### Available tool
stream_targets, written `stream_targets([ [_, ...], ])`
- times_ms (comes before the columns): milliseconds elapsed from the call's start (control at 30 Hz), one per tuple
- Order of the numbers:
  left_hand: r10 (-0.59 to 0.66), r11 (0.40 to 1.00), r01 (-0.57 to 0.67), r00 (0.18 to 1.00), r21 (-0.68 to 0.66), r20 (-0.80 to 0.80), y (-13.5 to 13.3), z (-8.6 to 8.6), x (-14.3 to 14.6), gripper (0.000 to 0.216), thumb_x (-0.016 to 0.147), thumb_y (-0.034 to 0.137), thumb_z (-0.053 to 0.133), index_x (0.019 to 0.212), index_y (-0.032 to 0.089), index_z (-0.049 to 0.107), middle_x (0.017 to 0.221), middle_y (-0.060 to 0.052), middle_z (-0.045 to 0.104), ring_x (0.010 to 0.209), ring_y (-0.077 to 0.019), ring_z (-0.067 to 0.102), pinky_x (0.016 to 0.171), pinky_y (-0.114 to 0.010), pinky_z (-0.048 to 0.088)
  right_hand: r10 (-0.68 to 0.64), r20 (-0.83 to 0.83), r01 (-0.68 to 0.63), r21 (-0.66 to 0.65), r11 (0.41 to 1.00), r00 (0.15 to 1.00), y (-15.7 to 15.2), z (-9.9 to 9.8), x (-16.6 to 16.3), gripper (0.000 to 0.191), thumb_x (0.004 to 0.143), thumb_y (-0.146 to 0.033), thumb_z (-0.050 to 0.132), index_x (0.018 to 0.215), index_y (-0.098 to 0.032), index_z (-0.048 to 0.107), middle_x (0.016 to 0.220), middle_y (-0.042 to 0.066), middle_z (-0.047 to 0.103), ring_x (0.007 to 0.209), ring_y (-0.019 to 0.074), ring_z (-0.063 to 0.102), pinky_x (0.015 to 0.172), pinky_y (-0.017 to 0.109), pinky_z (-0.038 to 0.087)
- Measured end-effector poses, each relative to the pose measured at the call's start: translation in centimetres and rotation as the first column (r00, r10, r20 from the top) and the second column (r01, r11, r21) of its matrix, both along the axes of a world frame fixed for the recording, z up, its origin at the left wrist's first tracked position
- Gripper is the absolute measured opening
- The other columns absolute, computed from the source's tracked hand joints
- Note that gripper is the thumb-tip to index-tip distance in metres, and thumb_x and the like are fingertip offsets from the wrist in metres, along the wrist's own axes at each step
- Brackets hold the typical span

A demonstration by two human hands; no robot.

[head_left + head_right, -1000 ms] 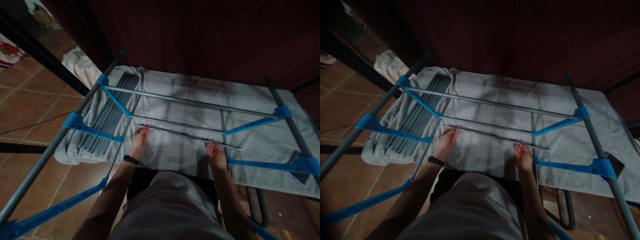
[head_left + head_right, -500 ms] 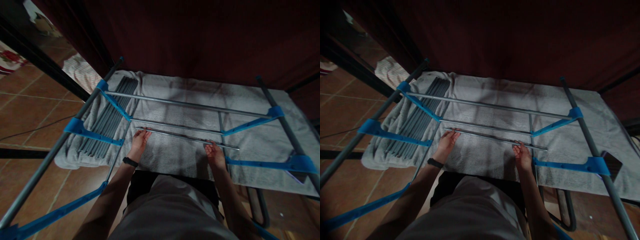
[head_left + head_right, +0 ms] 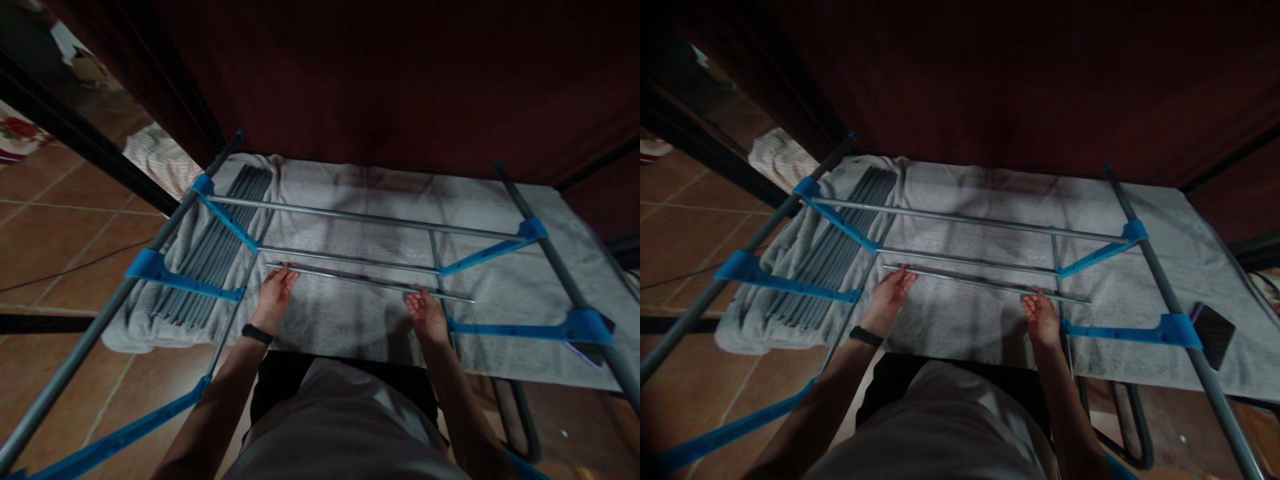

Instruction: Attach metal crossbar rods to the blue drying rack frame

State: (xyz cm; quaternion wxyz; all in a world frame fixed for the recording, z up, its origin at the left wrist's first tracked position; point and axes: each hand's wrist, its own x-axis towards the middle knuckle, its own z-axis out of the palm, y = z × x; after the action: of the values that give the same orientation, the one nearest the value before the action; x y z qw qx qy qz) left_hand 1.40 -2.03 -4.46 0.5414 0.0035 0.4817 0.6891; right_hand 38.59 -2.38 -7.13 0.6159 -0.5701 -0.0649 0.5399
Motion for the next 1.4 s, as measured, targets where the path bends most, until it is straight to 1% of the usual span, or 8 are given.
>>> stream_targets([
  [200, -0.069, 0.997, 0.069, 0.997, -0.033, 0.02, -0.1, 0.9, 0.9, 0.016, 0.09, 0.001, 0.064, 0.082, 0.015, 0.069, 0.078, -0.004, 0.076, 0.072, -0.013, 0.074, 0.08, -0.027, 0.062, 0.028, 0.013, -0.027, -0.042, 0.999, 1.0, 0.2, 0.1, -0.4, 0.018, 0.082, -0.034, 0.075, 0.081, -0.025, 0.06, 0.077, -0.002, 0.064, 0.074, 0.013, 0.067, 0.073, 0.026, 0.06],
  [433, -0.113, 0.993, 0.114, 0.993, -0.018, 0.024, -0.1, 0.9, 1.7, 0.015, 0.087, 0.003, 0.069, 0.08, 0.016, 0.067, 0.083, -0.004, 0.076, 0.078, -0.0133, 0.075, 0.088, -0.029, 0.061, 0.057, 0.002, -0.057, -0.082, 0.995, 0.998, 0.3, 0.3, -1.1, 0.024, 0.088, -0.043, 0.072, 0.079, -0.024, 0.062, 0.076, 0.0, 0.065, 0.077, 0.0137, 0.068, 0.073, 0.024, 0.06],
  [533, -0.124, 0.992, 0.125, 0.992, -0.013, 0.032, -0.2, 0.7, 2.2, 0.017, 0.083, 0.004, 0.074, 0.076, 0.016, 0.065, 0.084, -0.004, 0.075, 0.079, -0.0144, 0.075, 0.094, -0.034, 0.059, 0.078, -0.024, -0.08, -0.064, 0.995, 0.997, 0.4, 0.3, -1.4, 0.024, 0.089, -0.042, 0.071, 0.078, -0.023, 0.062, 0.075, 0.001, 0.066, 0.073, 0.0128, 0.067, 0.069, 0.022, 0.059],
  [667, -0.141, 0.99, 0.141, 0.989, 0.012, 0.035, -0.3, 0.5, 2.7, 0.019, 0.078, 0.006, 0.079, 0.072, 0.017, 0.064, 0.087, -0.004, 0.076, 0.084, -0.0165, 0.076, 0.098, -0.037, 0.058, 0.104, -0.015, -0.104, -0.031, 0.994, 0.994, 0.5, 0.1, -1.5, 0.025, 0.086, -0.042, 0.076, 0.078, -0.024, 0.061, 0.074, 0.0, 0.066, 0.073, 0.0134, 0.068, 0.069, 0.024, 0.06],
  [800, -0.165, 0.986, 0.164, 0.986, 0.024, 0.034, -0.2, 0.6, 2.6, 0.017, 0.077, 0.006, 0.08, 0.077, 0.017, 0.067, 0.086, -0.005, 0.078, 0.088, -0.0179, 0.076, 0.096, -0.036, 0.058, 0.121, 0.015, -0.121, -0.007, 0.993, 0.993, 0.3, -0.5, -1.2, 0.026, 0.082, -0.041, 0.08, 0.079, -0.024, 0.06, 0.076, -0.001, 0.067, 0.075, 0.0136, 0.07, 0.069, 0.024, 0.061],
  [933, -0.179, 0.984, 0.178, 0.983, 0.032, 0.038, -0.1, 0.9, 2.5, 0.015, 0.078, 0.006, 0.079, 0.08, 0.016, 0.068, 0.087, -0.006, 0.078, 0.092, -0.0189, 0.077, 0.096, -0.034, 0.058, 0.101, 0.0, -0.101, -0.012, 0.995, 0.995, 0.1, -1.1, -1.1, 0.022, 0.08, -0.037, 0.079, 0.08, -0.024, 0.061, 0.077, -0.001, 0.068, 0.075, 0.013, 0.07, 0.069, 0.023, 0.061],
  [1133, -0.159, 0.987, 0.158, 0.987, 0.03, 0.028, 0.1, 1.4, 2.6, 0.014, 0.079, 0.006, 0.078, 0.081, 0.015, 0.068, 0.087, -0.006, 0.079, 0.086, -0.0177, 0.077, 0.092, -0.034, 0.059, 0.1, 0.005, -0.1, -0.015, 0.995, 0.995, 0.0, -1.2, -1.2, 0.021, 0.08, -0.036, 0.08, 0.082, -0.023, 0.063, 0.079, 0.0, 0.069, 0.075, 0.0127, 0.071, 0.072, 0.023, 0.062],
  [1400, -0.162, 0.986, 0.161, 0.987, 0.032, 0.02, 0.1, 1.4, 2.6, 0.015, 0.079, 0.006, 0.077, 0.079, 0.016, 0.066, 0.087, -0.006, 0.079, 0.087, -0.0182, 0.077, 0.089, -0.032, 0.06, 0.098, 0.038, -0.099, 0.004, 0.995, 0.994, -0.2, -1.5, -1.2, 0.026, 0.077, -0.037, 0.083, 0.079, -0.024, 0.061, 0.078, -0.001, 0.068, 0.077, 0.015, 0.071, 0.07, 0.026, 0.063],
])
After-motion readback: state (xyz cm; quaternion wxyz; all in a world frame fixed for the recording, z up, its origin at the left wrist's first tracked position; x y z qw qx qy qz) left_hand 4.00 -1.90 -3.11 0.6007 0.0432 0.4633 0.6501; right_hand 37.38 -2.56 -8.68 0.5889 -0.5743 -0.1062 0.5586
